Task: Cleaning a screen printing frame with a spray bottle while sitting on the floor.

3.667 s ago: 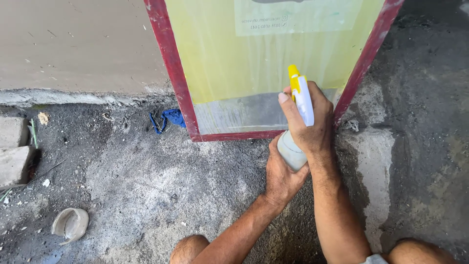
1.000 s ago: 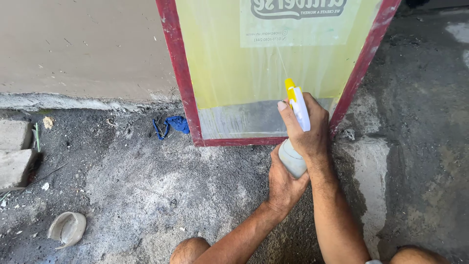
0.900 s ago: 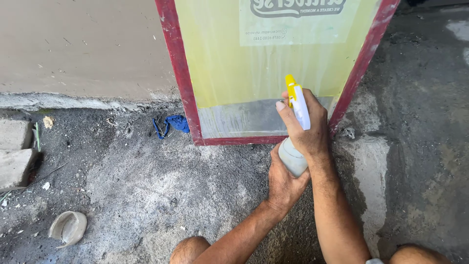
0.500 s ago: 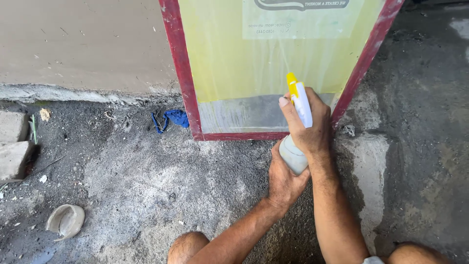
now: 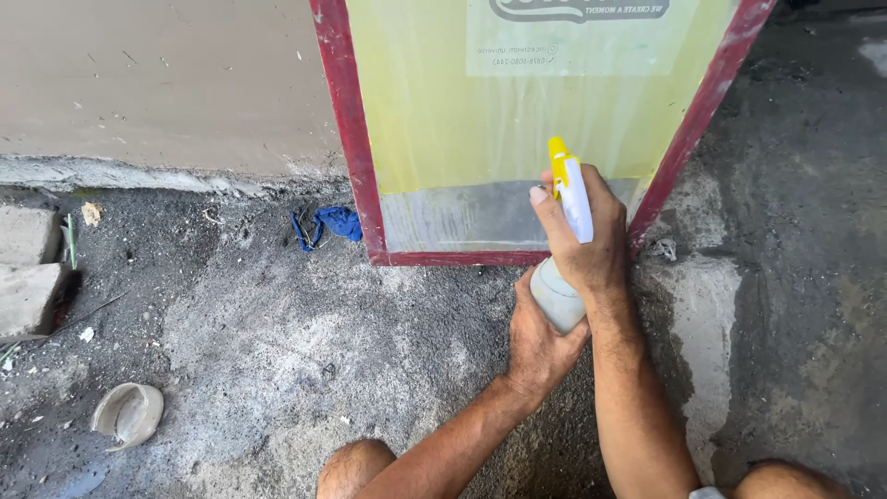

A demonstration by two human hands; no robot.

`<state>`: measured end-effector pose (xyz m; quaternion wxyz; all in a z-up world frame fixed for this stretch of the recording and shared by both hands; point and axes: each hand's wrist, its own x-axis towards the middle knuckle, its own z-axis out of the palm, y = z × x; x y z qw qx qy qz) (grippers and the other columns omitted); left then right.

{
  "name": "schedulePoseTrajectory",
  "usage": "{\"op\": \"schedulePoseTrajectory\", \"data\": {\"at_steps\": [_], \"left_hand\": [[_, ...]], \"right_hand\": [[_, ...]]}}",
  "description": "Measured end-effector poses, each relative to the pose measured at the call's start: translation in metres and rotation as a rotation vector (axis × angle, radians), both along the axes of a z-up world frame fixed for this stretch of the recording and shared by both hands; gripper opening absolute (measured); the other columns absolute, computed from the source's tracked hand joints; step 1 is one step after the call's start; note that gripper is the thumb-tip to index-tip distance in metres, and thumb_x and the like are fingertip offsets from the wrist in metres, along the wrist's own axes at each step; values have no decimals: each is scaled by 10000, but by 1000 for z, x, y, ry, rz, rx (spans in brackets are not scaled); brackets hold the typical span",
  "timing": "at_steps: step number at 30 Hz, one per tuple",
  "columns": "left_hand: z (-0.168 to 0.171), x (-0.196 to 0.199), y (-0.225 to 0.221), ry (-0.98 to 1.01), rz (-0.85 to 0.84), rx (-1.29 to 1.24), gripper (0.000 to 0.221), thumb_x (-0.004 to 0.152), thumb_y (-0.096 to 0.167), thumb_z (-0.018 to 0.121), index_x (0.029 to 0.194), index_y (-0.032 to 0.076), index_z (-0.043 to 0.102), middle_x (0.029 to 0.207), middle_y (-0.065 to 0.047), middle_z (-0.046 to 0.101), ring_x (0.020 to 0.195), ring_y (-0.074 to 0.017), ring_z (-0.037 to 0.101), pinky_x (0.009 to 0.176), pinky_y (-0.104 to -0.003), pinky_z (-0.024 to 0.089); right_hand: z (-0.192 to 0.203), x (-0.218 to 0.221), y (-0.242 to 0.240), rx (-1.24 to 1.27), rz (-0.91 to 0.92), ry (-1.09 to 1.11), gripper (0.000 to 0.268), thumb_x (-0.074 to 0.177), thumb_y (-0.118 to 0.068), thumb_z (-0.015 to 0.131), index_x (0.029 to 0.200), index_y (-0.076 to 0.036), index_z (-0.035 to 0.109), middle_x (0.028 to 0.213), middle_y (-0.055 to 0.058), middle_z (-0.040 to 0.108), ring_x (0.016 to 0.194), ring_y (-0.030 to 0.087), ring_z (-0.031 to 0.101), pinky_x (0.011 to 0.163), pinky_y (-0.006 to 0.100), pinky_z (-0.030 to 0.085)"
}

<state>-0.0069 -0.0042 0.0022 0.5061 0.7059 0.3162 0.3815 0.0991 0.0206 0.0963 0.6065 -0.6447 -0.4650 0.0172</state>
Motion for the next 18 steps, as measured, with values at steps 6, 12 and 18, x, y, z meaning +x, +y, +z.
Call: {"op": "schedulePoseTrajectory", "data": {"at_steps": [6,12,18], "left_hand": [[2,-1,-3,-38,6,-43,920,825,304,842,1475,-26,280,1308,-208,617,1216,-304,661,1035,-417,533],[2,-1,0,-36,2,-30,902,835,303,838,1472,-31,294,1303,-211,629,1218,-304,667,1040,-414,535],[3,-1,0,-30,2,-38,910,821,294,833,1474,-30,288,1292,-214,632,1211,-309,669,1040,-414,534]], "right_hand": [[6,-6,-1,-70,50,4,261,954,-238,726,1101,-28,677,859,71,718,788,176,714,702,329,552],[1,-1,0,-62,8,11,259,968,-234,728,1118,-30,667,925,82,727,843,175,717,748,327,559],[3,-5,2,-32,41,27,262,954,-209,731,1130,-28,661,936,78,719,850,176,704,762,320,554]]}}
